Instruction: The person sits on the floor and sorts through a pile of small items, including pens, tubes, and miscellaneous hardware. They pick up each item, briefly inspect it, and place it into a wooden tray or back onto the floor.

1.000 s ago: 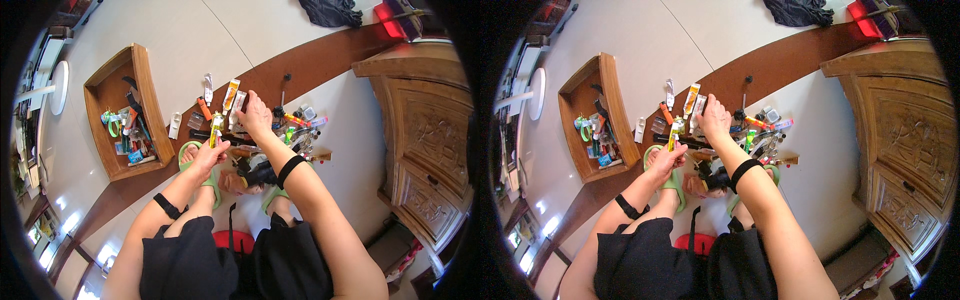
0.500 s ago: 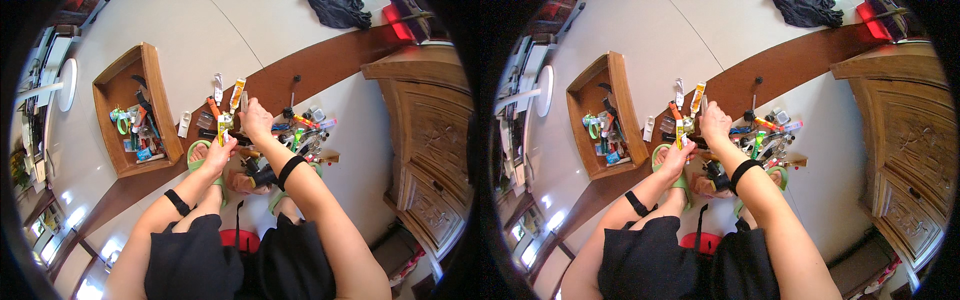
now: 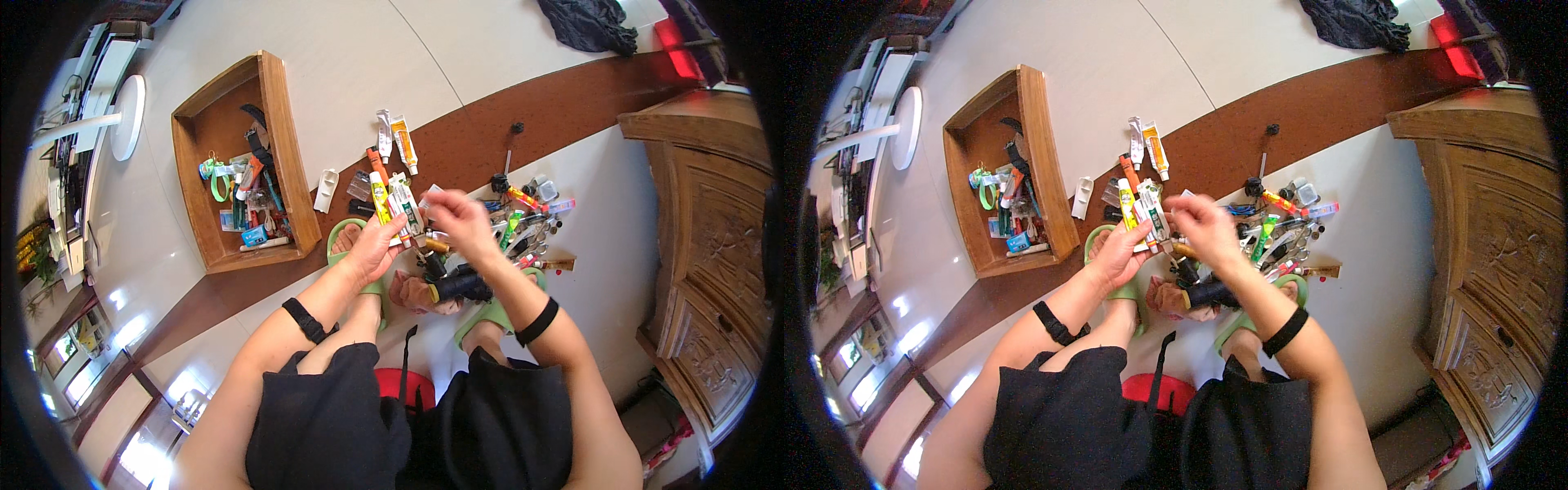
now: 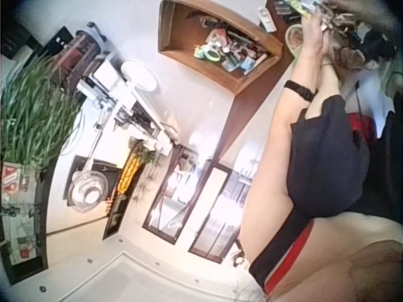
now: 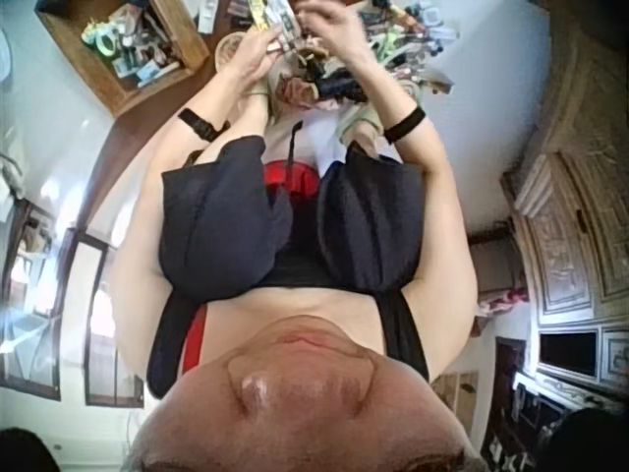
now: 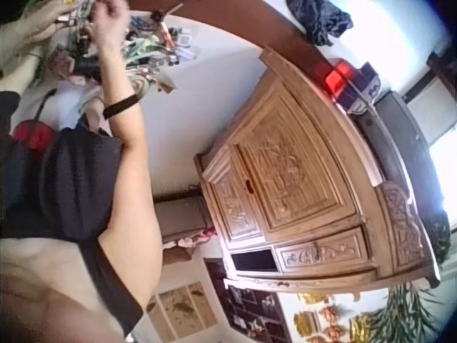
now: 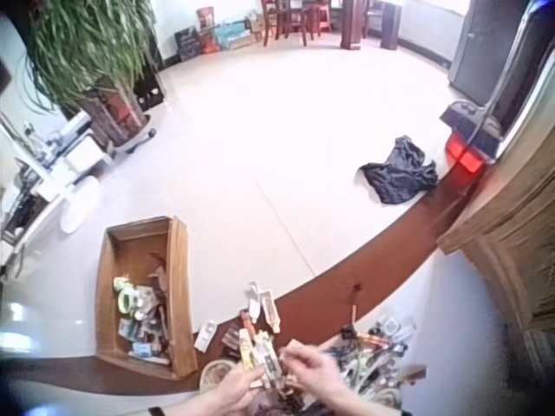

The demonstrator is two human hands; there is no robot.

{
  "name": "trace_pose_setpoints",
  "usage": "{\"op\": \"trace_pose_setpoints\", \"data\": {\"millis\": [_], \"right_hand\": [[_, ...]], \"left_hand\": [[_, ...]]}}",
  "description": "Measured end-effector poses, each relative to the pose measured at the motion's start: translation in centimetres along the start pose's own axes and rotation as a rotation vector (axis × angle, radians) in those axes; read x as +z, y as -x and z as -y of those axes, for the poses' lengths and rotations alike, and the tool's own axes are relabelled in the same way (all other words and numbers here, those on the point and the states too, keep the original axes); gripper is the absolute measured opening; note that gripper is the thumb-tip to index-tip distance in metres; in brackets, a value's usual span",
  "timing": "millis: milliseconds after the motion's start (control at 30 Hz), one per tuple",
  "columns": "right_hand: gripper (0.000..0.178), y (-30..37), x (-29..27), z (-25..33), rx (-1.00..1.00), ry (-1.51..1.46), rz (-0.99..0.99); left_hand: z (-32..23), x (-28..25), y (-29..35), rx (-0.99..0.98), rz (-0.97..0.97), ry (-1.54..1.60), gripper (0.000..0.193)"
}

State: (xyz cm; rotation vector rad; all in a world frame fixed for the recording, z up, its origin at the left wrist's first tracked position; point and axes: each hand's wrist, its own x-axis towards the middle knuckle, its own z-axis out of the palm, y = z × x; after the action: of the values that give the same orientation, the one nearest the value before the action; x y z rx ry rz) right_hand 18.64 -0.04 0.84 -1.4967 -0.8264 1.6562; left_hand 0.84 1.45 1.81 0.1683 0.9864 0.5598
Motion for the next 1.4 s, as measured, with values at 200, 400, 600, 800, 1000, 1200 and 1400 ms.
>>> {"op": "trace_pose_setpoints", "data": {"millis": [200, 400, 600, 800, 1000, 1200, 1400], "right_hand": [[0.025, -7.1, -10.3, 2.4, -0.454, 0.732, -0.567], [0.036, -9.7, -15.3, 1.3, -0.400, 1.103, -0.474], [0.023, -6.2, -14.5, -0.4, -0.332, 0.898, -0.471], [0.023, 2.4, -5.6, -0.6, -0.135, 0.267, -0.221], [0.024, 5.4, -0.1, 0.4, -0.195, 0.550, -0.091], [0.029, 5.0, -0.5, 1.4, -0.124, 0.504, 0.263], [0.034, 3.9, -1.9, 0.2, -0.186, 0.418, 0.048]], "left_hand": [[-0.3, 0.2, 0.1, -0.017, 0.012, -0.093, 0.035], [-0.1, 0.4, -0.1, -0.044, -0.036, -0.174, 0.036], [-0.1, 0.6, 0.1, -0.103, -0.089, -0.221, 0.031], [0.3, 0.8, 0.6, -0.125, 0.012, -0.285, 0.027], [1.9, 1.1, 0.9, -0.107, 0.117, -0.260, 0.050], [0.9, 0.7, 1.6, -0.135, 0.012, -0.227, 0.043], [0.4, 0.9, 1.0, -0.184, 0.028, -0.251, 0.037]]}}
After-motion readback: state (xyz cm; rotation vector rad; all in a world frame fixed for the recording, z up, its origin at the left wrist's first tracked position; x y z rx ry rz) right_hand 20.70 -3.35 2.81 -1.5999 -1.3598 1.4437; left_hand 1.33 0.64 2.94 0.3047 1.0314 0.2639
